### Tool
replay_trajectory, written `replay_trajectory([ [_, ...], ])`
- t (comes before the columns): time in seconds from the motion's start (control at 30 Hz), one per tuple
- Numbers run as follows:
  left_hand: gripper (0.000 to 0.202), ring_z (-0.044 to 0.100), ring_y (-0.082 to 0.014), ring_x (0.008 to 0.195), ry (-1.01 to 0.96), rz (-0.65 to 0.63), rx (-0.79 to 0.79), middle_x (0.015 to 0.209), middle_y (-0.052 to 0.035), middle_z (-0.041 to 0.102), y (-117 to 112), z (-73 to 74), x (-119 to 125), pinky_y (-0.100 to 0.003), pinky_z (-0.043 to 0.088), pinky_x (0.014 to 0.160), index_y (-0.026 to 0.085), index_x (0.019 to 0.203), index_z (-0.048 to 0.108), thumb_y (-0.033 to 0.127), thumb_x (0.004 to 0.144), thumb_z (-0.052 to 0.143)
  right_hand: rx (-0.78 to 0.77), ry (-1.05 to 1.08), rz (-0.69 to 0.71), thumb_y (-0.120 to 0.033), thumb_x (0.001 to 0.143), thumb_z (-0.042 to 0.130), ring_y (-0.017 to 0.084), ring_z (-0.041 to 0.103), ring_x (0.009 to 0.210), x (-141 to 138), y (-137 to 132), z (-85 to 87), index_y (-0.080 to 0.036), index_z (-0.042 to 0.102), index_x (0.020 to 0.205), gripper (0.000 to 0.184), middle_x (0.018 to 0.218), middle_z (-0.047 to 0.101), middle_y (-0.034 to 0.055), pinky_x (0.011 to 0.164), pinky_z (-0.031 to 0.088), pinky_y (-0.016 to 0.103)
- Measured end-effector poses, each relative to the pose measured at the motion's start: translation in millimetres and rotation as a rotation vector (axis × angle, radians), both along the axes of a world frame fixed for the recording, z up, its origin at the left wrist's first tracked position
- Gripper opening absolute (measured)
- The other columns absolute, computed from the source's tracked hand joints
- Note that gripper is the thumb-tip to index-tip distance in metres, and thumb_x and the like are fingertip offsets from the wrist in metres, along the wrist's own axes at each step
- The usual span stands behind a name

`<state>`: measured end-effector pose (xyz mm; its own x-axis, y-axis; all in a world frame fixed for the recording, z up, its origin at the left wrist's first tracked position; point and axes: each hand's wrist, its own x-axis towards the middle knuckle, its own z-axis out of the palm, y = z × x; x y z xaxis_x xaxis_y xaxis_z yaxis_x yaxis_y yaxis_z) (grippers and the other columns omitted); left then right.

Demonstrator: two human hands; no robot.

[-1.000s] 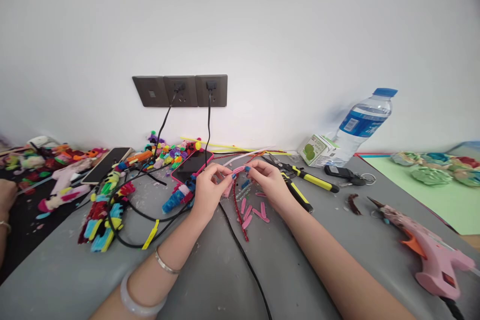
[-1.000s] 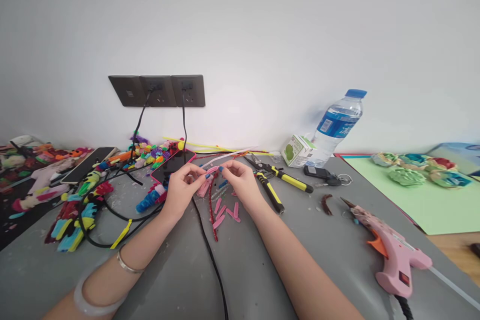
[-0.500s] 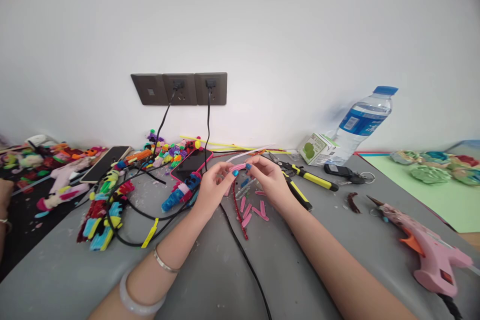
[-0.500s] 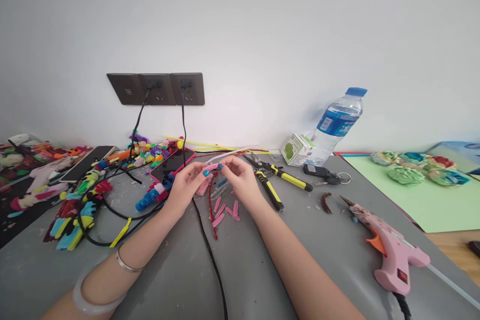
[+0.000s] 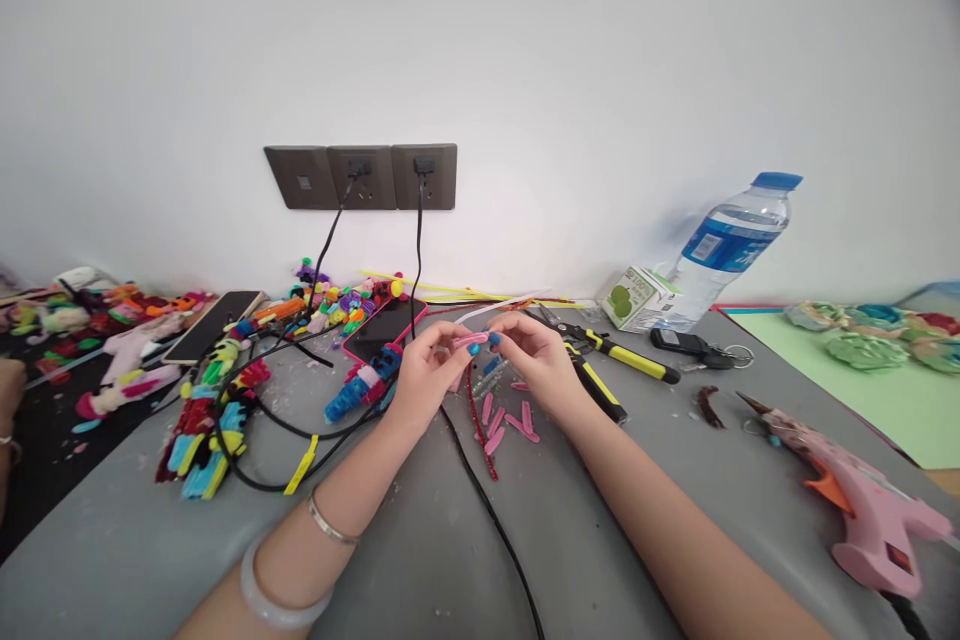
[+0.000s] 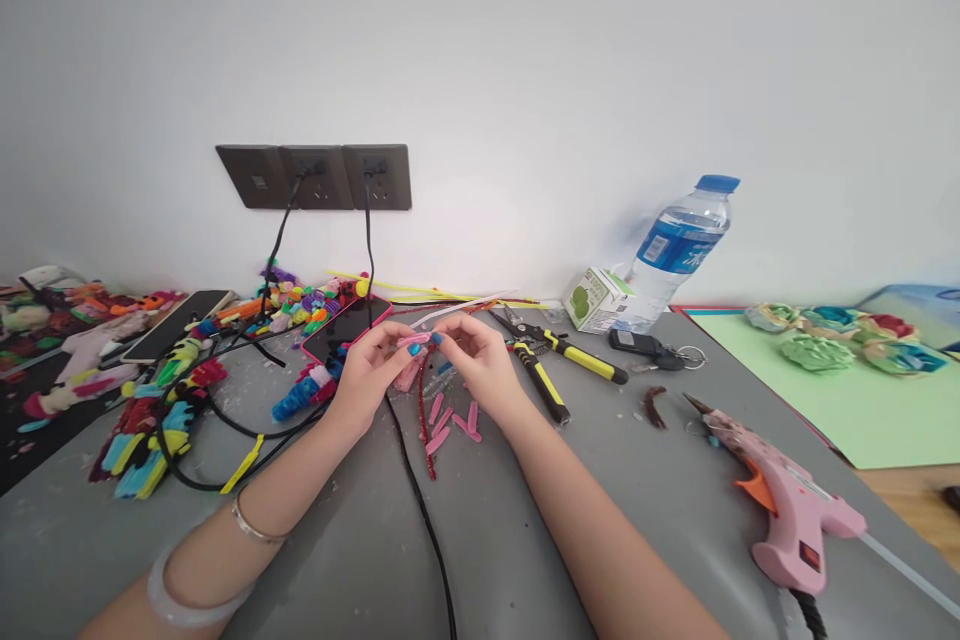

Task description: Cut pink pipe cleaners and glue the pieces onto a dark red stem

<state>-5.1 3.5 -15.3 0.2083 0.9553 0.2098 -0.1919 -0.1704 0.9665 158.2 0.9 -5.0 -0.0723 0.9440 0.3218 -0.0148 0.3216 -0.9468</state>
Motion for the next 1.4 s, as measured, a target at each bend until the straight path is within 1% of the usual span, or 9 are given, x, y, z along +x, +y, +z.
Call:
replay_trajectory([
  [0.1,0.022,0.043,-0.0067,0.043,0.007,0.012,0.029,0.063,0.0044,0.053,1.0,-1.6,-0.7,-0.023,0.035,0.043,0.019,0.092,0.065,0.037,0.081,0.072,-0.004,-0.01,0.0,-0.051,0.078,0.07,0.019,0.054,0.073,0.0,0.0,0.1,-0.023,0.065,0.08,0.029,0.079,0.062,0.0032,0.07,0.045,0.032],
  [0.17,0.02,0.047,-0.0072,0.047,0.03,0.053,0.059,0.073,0.0011,0.06,1.8,-2.1,-1.4,-0.023,0.037,0.045,0.019,0.092,0.067,0.034,0.08,0.072,-0.001,-0.005,0.001,-0.051,0.078,0.07,0.019,0.054,0.074,-0.1,-0.3,0.3,-0.023,0.064,0.08,0.029,0.079,0.062,0.0031,0.07,0.045,0.032],
  [0.27,0.014,0.056,-0.0111,0.065,0.081,0.126,0.127,0.088,-0.0033,0.065,2.8,-2.3,-2.7,-0.023,0.043,0.055,0.019,0.089,0.069,0.029,0.079,0.071,0.003,0.004,0.014,-0.048,0.079,0.07,0.018,0.054,0.075,-0.6,-0.9,0.3,-0.022,0.065,0.08,0.026,0.08,0.062,0.003,0.071,0.044,0.031],
  [0.37,0.012,0.059,-0.0139,0.077,0.105,0.15,0.165,0.089,-0.0037,0.065,3.6,-2.8,-3.7,-0.023,0.045,0.063,0.019,0.089,0.071,0.025,0.079,0.07,0.01,0.005,0.022,-0.046,0.08,0.07,0.018,0.054,0.075,-1.1,-1.3,0.0,-0.022,0.065,0.08,0.025,0.08,0.062,0.0031,0.07,0.044,0.031],
  [0.6,0.009,0.058,-0.0143,0.076,0.092,0.171,0.16,0.087,-0.0028,0.063,3.5,-1.4,-3.0,-0.023,0.044,0.061,0.018,0.086,0.07,0.022,0.077,0.07,0.014,0.015,0.016,-0.049,0.082,0.068,0.018,0.055,0.077,-0.5,-3.7,2.3,-0.023,0.064,0.082,0.027,0.082,0.062,0.0032,0.072,0.046,0.032],
  [0.8,0.008,0.056,-0.0142,0.078,0.109,0.175,0.205,0.088,-0.0032,0.061,3.1,-0.1,-3.9,-0.021,0.041,0.06,0.018,0.084,0.07,0.018,0.077,0.069,0.048,0.007,0.075,-0.049,0.08,0.072,0.018,0.058,0.078,-0.5,-3.1,-1.1,-0.023,0.064,0.097,0.032,0.095,0.065,0.0053,0.069,0.048,0.031],
  [0.9,0.009,0.055,-0.0143,0.079,0.123,0.151,0.234,0.089,-0.0036,0.059,3.6,-1.7,-4.5,-0.021,0.04,0.058,0.019,0.085,0.072,0.018,0.076,0.069,0.097,-0.016,0.078,-0.046,0.082,0.072,0.016,0.057,0.074,-1.5,-0.8,-5.2,-0.022,0.065,0.094,0.028,0.093,0.066,0.0045,0.067,0.047,0.03],
  [1.03,0.01,0.056,-0.0146,0.081,0.131,0.149,0.262,0.091,-0.004,0.059,4.4,-3.4,-4.6,-0.021,0.04,0.06,0.019,0.084,0.072,0.017,0.076,0.069,0.137,-0.011,0.086,-0.042,0.083,0.072,0.017,0.058,0.078,-1.2,1.0,-7.8,-0.022,0.067,0.09,0.022,0.09,0.064,0.0039,0.07,0.048,0.031],
  [1.4,0.012,0.057,-0.0157,0.088,0.148,0.138,0.274,0.099,-0.0054,0.057,1.1,0.1,-3.7,-0.021,0.043,0.062,0.019,0.087,0.072,0.017,0.076,0.069,0.175,0.0,0.058,-0.042,0.084,0.071,0.017,0.058,0.076,-0.2,1.4,-7.6,-0.022,0.068,0.087,0.02,0.087,0.064,0.0033,0.068,0.048,0.031],
])
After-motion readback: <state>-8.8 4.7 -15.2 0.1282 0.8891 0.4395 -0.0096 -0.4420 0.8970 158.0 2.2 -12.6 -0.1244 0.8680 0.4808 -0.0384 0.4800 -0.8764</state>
